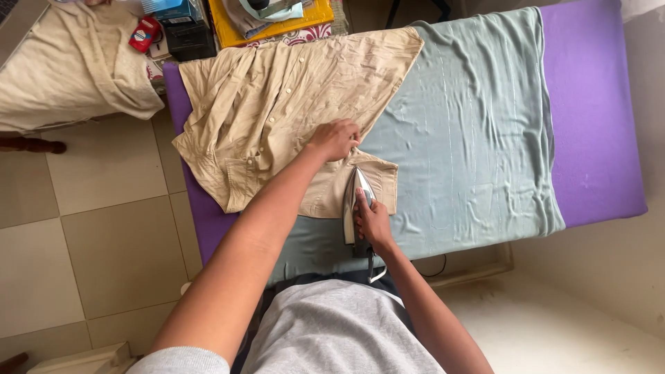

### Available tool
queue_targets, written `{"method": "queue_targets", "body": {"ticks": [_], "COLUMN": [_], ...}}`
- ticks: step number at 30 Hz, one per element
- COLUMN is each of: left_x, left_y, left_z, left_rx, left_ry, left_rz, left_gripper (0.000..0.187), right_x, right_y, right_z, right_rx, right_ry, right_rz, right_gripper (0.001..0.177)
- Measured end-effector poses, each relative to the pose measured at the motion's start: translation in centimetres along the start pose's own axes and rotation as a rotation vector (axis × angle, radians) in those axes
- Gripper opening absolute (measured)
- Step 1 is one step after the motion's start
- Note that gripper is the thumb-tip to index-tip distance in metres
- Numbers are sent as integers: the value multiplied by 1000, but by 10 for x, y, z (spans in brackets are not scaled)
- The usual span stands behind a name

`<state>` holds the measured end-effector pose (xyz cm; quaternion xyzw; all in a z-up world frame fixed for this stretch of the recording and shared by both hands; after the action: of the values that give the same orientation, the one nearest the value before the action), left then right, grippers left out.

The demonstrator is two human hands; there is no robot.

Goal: Ironing a beige button-up shirt on an ironing board.

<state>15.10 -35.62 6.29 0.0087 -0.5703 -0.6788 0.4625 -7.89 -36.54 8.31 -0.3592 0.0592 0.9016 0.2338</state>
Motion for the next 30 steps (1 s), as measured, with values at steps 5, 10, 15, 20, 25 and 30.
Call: {"method": "queue_targets", "body": {"ticks": [5, 10, 15, 20, 25, 30], "left_x": [21, 2, -20, -34, -53, -81], "left_y": [2, -3, -10, 6, 3, -19], "left_z": [6, -1, -9, 19, 78, 184], "left_rx": [-19, -18, 117, 195, 430, 882], "left_ry": [-156, -32, -43, 98, 161, 250], "left_rz": [-164, -66, 231, 380, 575, 791], "left_gripper": [15, 11, 6, 14, 16, 26], "right_x": [-5, -9, -16, -32, -30, -41], "right_y": [-13, -14, -12, -15, -16, -19], "right_z": [-4, -5, -24, -22, -29, -39], "right_rx": [24, 60, 130, 171, 166, 148], "right_ry": [12, -1, 13, 60, 54, 96], "right_rz": [-9, 11, -82, -90, -12, -153], "right_gripper": [53, 53, 58, 58, 60, 56]}}
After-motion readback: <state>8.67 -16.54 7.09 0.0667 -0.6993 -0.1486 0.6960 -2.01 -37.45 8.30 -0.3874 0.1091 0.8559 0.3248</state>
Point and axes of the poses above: each hand's wrist, its own z-axis away from the middle knuckle, its own y-axis out of the back of the hand, x = y × z, the point moved 8 cm from there along -z, towards the middle knuckle, and after that the axes turned 1 degree about -z, right-handed, at the moved point
